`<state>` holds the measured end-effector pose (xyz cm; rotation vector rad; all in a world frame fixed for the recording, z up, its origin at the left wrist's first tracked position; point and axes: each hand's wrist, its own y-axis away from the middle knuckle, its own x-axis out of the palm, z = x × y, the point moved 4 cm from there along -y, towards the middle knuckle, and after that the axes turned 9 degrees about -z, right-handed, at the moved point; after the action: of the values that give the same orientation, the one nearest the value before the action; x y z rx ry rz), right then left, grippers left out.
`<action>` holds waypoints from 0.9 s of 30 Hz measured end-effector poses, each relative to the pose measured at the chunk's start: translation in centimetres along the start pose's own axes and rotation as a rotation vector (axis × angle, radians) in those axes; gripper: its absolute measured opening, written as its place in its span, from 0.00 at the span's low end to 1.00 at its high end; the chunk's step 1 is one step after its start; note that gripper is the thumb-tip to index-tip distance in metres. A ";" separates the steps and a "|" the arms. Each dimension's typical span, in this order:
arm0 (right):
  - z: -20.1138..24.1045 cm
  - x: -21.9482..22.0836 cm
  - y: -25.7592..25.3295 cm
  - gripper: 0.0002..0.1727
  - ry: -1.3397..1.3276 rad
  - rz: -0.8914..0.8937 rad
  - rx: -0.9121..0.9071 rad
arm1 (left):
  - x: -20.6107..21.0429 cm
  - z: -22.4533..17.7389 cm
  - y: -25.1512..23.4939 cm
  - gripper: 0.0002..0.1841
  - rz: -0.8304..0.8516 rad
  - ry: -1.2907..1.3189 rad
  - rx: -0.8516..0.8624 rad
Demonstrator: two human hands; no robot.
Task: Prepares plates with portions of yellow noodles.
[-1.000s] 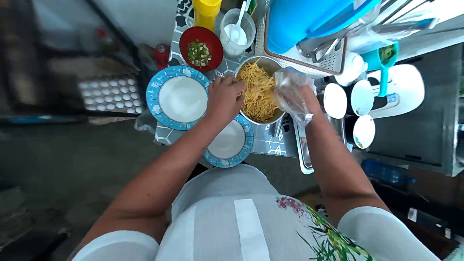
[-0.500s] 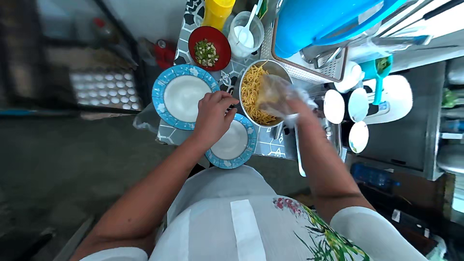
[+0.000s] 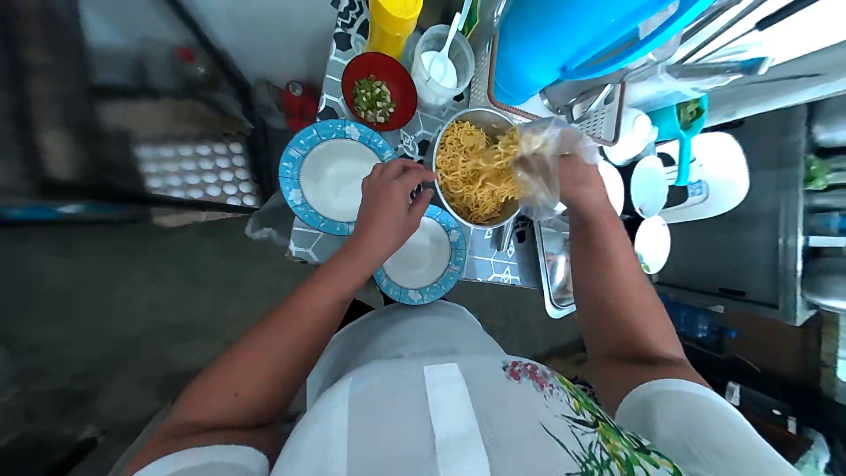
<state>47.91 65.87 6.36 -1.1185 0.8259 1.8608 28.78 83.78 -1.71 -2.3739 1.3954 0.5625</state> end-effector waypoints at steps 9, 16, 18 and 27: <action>1.6 -7.1 -0.5 0.19 -0.715 -0.060 -0.210 | 2.1 -4.6 -4.1 0.37 0.013 0.040 0.050; 3.8 -9.6 0.0 0.19 -0.665 -0.076 -0.317 | 2.6 -6.0 -5.7 0.39 0.095 0.037 0.061; 4.2 -9.8 0.7 0.17 -0.701 -0.065 -0.357 | 1.5 -5.1 -5.4 0.33 0.097 0.040 0.040; 4.5 -1.3 8.8 0.27 -0.708 0.258 -0.183 | -4.6 1.6 0.1 0.25 -0.063 0.021 -0.103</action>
<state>38.83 65.09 10.43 -0.3881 0.4001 2.3630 26.40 87.98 -0.87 -2.5015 1.3257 0.6075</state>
